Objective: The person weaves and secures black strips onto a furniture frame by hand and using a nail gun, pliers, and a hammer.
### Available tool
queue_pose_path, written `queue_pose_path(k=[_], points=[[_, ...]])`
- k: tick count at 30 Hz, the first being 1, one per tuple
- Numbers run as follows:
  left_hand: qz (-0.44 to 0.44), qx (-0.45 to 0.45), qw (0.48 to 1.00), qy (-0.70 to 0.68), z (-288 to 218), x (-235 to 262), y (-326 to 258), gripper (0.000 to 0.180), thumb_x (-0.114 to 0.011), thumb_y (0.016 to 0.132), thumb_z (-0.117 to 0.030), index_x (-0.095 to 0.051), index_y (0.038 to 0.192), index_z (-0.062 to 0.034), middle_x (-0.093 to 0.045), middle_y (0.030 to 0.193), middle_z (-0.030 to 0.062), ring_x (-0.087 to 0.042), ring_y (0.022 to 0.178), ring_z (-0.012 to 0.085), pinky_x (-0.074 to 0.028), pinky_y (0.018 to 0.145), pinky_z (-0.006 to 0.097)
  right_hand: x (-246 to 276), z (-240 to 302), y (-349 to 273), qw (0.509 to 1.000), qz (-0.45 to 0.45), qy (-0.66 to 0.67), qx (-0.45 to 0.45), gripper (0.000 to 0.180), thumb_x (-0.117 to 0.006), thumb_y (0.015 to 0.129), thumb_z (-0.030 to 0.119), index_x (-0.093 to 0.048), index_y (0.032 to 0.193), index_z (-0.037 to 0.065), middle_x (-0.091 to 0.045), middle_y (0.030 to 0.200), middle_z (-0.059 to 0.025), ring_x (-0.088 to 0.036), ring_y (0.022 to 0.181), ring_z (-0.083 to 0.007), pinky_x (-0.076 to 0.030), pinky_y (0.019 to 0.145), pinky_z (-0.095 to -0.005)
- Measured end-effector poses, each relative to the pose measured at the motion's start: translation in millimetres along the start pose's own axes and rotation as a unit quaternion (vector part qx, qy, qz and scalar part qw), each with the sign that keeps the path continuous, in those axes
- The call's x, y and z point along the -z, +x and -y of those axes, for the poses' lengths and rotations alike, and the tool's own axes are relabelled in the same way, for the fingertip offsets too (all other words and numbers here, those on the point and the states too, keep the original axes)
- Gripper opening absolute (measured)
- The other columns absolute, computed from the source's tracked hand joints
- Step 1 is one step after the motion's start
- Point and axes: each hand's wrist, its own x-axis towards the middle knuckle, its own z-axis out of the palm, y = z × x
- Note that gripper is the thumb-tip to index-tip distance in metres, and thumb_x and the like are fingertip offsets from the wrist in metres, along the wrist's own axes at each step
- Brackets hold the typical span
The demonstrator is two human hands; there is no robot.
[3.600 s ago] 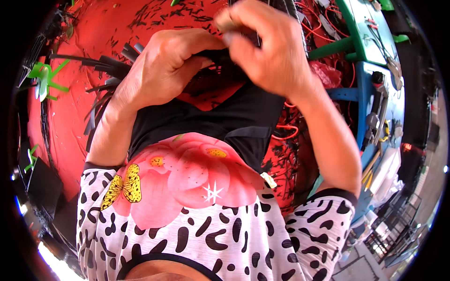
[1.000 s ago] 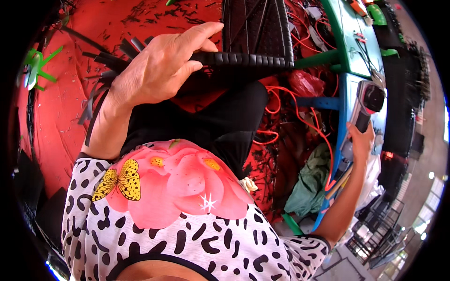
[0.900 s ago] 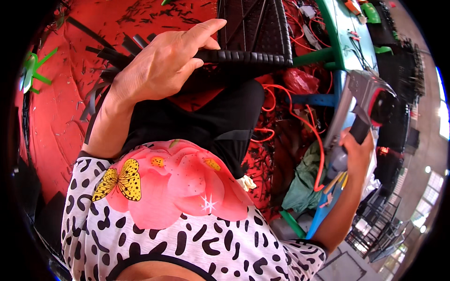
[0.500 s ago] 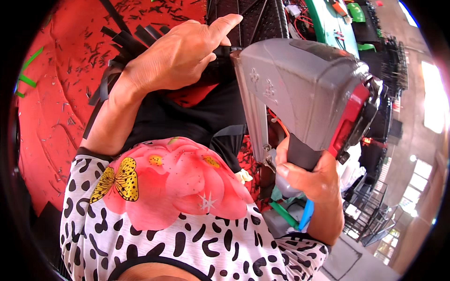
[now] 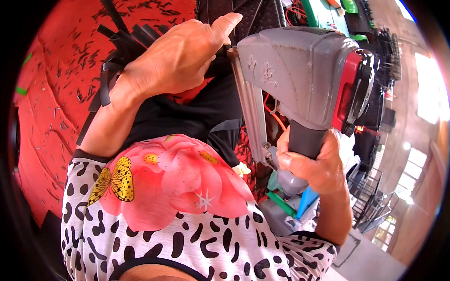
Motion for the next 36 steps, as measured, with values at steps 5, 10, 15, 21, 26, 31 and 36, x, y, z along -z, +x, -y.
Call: queue_pose_path(k=[5,10,15,21,26,31,36], points=[[0.029,0.029,0.999,-0.02,0.8,-0.3,2.9,0.059,-0.053,0.071,0.008,-0.033,0.127,0.0089,-0.057,0.073,0.0238,-0.055,0.069,0.0417,-0.044,0.063,0.047,3.7,5.2,2.7,1.0,-0.006,-0.01,-0.022,0.009,-0.063,0.067,0.009,-0.057,0.069,0.002,-0.056,0.061,-0.0034,-0.053,0.056,-0.0102,-0.041,0.053,-0.0248],[0.053,0.067,0.996,-0.021,-8.9,4.6,8.5,0.046,-0.055,0.067,0.007,-0.043,0.11,0.0151,-0.061,0.076,0.0282,-0.061,0.075,0.043,-0.048,0.066,0.046,11.0,-1.7,0.7,0.999,0.004,-0.027,-0.016,0.009,-0.064,0.067,0.008,-0.057,0.068,0.003,-0.056,0.059,-0.0029,-0.052,0.055,-0.0092,-0.04,0.053,-0.0237],[0.084,0.095,0.992,0.004,-16.5,6.8,12.5,0.037,-0.052,0.067,0.007,-0.043,0.103,0.0095,-0.06,0.075,0.0283,-0.06,0.074,0.0439,-0.047,0.065,0.047,18.6,-31.0,-9.2,0.998,0.005,0.042,0.04,0.056,-0.067,0.069,0.019,-0.048,0.115,-0.006,-0.054,0.065,-0.0083,-0.054,0.058,-0.0155,-0.045,0.062,-0.0316],[0.01,0.057,0.998,-0.032,-6.5,0.1,2.6,0.062,-0.055,0.071,0.005,-0.035,0.13,0.0062,-0.065,0.095,0.0197,-0.059,0.094,0.0385,-0.046,0.082,0.041,65.8,-79.4,-13.0,0.96,-0.116,0.198,0.157,0.023,-0.057,0.079,0.016,-0.052,0.092,-0.003,-0.056,0.073,-0.0118,-0.055,0.065,-0.0183,-0.045,0.059,-0.0302],[0.058,0.063,0.99,-0.11,5.3,7.6,3.8,0.052,-0.051,0.079,0.001,-0.042,0.129,0.0053,-0.065,0.104,0.0129,-0.061,0.1,0.0222,-0.044,0.091,0.031,135.7,-138.2,35.9,0.936,-0.341,0.039,0.076,0.051,-0.059,0.076,0.01,-0.041,0.122,-0.004,-0.056,0.075,-0.0097,-0.056,0.062,-0.0146,-0.045,0.057,-0.0272],[0.043,0.184,0.973,-0.131,-10.1,14.2,10.6,0.037,-0.055,0.084,-0.005,-0.053,0.12,0.0038,-0.064,0.102,0.0177,-0.064,0.089,0.0221,-0.049,0.078,0.03,197.5,-172.4,96.4,0.831,-0.417,-0.336,-0.153,0.073,-0.061,0.074,0.028,-0.032,0.138,0.007,-0.056,0.12,-0.0233,-0.053,0.114,-0.0367,-0.043,0.094,-0.0412],[0.075,0.231,0.965,-0.102,-15.4,17.9,17.7,0.036,-0.055,0.084,-0.002,-0.052,0.119,0.0061,-0.063,0.1,0.0132,-0.061,0.087,0.0156,-0.048,0.078,0.027,231.4,-191.8,138.6,0.822,-0.381,-0.363,-0.219,0.063,-0.057,0.078,0.019,-0.034,0.133,-0.002,-0.054,0.124,-0.0241,-0.052,0.117,-0.035,-0.042,0.096,-0.0427]])
